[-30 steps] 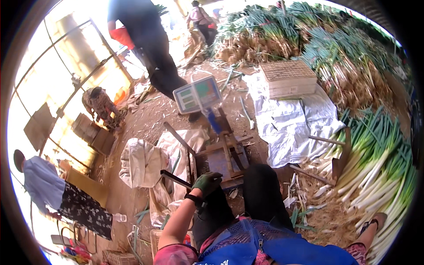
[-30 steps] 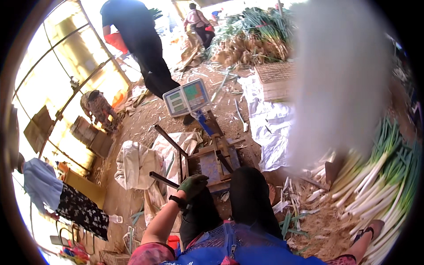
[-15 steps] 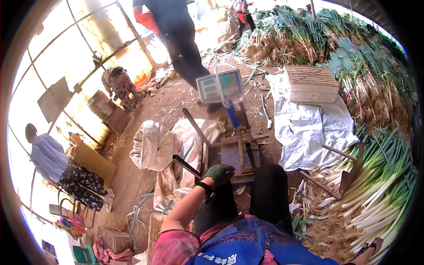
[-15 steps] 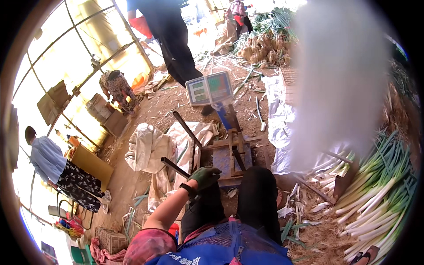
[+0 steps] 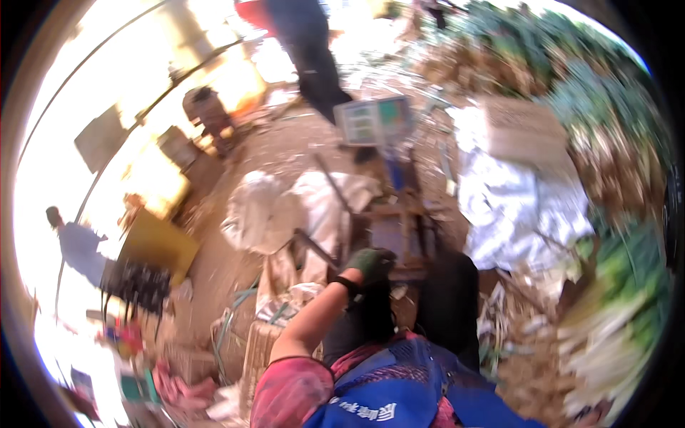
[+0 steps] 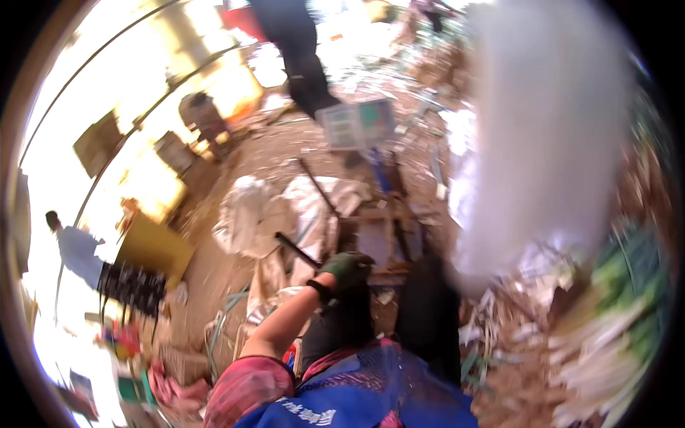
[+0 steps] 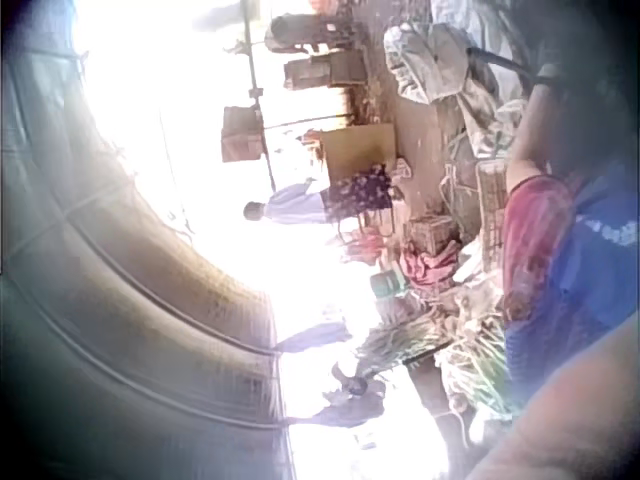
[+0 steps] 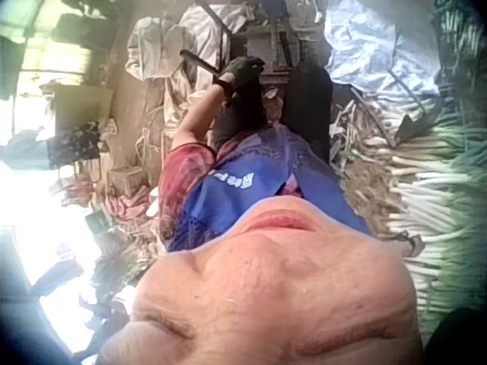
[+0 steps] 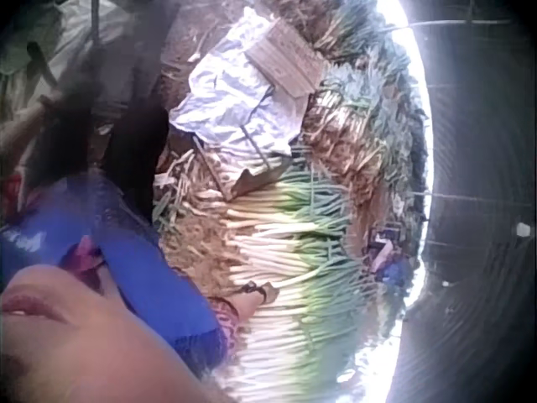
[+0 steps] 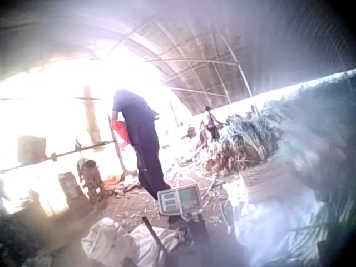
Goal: The person gathers leeks from a pile, places them onto a metal frame to form a bunch, and wraps a red plastic bag over the roots before handing the bundle to another person.
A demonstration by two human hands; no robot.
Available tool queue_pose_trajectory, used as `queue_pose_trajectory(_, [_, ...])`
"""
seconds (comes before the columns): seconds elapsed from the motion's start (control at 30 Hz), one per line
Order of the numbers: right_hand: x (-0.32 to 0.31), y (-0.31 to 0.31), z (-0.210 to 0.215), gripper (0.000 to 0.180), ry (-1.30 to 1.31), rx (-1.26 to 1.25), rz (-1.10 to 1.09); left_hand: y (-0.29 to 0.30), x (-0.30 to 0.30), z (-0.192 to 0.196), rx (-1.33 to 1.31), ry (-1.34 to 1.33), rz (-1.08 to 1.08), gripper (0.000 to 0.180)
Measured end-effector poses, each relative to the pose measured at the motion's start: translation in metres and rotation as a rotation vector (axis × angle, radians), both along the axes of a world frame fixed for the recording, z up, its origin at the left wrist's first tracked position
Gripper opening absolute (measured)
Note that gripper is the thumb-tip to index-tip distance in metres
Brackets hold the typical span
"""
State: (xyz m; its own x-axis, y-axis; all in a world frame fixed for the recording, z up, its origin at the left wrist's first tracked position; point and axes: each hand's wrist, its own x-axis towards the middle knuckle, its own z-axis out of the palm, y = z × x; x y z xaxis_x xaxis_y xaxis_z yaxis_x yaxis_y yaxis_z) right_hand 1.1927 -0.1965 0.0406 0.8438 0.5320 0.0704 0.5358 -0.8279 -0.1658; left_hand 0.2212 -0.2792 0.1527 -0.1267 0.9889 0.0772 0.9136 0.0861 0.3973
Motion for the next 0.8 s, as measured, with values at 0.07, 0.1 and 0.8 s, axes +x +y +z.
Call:
queue_pose_trajectory(0.07, [0.011,0.005,0.020,0.038,-0.022,0.107,0.185,0.009,-0.017,-0.030,0.045,-0.077,-0.129,0.024])
queue_pose_trajectory(0.1, [-0.014,0.036,0.020,0.041,-0.006,0.171,0.307,-0.009,-0.056,-0.079,0.075,-0.259,-0.190,0.023])
queue_pose_trajectory(0.8, [-0.100,-0.084,0.121,0.047,0.083,0.118,-0.317,0.025,-0.018,-0.057,0.016,-0.204,-0.234,0.021])
